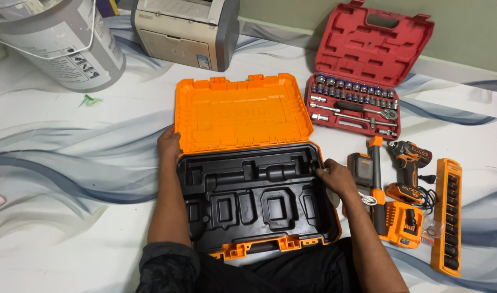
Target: The person wipes the inside of an orange toolbox and its black plastic insert with a white cloth. They remove a drill, a battery pack, a charger, and a bit holder, wiping each item before placing them on the floor. The person then wipes the toolbox lid and the insert before placing the tools back inside.
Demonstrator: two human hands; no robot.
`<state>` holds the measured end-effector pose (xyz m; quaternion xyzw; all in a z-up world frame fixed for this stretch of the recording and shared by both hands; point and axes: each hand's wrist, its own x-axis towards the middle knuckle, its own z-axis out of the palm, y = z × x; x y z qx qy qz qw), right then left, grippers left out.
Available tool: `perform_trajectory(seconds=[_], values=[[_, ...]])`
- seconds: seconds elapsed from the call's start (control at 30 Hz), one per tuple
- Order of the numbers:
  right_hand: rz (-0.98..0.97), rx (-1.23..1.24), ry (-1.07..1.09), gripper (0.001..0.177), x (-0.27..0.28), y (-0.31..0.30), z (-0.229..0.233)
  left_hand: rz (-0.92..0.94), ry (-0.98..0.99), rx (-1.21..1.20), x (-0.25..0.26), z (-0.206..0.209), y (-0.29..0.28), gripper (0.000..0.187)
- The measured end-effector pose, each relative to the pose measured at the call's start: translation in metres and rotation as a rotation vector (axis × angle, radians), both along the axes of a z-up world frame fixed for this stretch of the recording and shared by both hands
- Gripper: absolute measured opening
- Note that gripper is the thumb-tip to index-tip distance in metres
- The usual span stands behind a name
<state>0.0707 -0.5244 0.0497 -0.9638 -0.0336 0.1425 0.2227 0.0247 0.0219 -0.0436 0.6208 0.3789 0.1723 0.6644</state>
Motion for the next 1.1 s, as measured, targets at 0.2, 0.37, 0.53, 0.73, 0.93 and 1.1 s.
perform_trajectory(seconds=[0.2, 0.37, 0.53, 0.73, 0.93, 1.1], values=[[-0.042, 0.087, -0.072, 0.060, -0.002, -0.004, -0.012, 0.094, -0.148, 0.638, 0.010, 0.006, -0.009, 0.056], [-0.135, 0.221, -0.037, 0.062, -0.005, -0.008, -0.020, -0.021, -0.131, 0.476, -0.012, 0.068, -0.085, 0.069], [-0.392, 0.920, 0.174, 0.047, -0.024, -0.012, -0.012, -0.287, -0.251, 0.012, -0.086, 0.110, -0.225, 0.053], [-0.190, 1.393, 0.527, 0.043, -0.080, -0.018, 0.027, -0.484, -0.138, -0.283, -0.141, 0.123, -0.376, 0.061], [-0.270, 1.261, 0.293, 0.037, -0.133, -0.021, 0.052, -0.517, -0.478, -0.290, -0.140, 0.109, -0.433, 0.036], [-0.434, 1.389, 0.203, 0.035, -0.153, -0.055, 0.071, -0.537, -0.502, -0.327, -0.120, 0.106, -0.473, 0.021]])
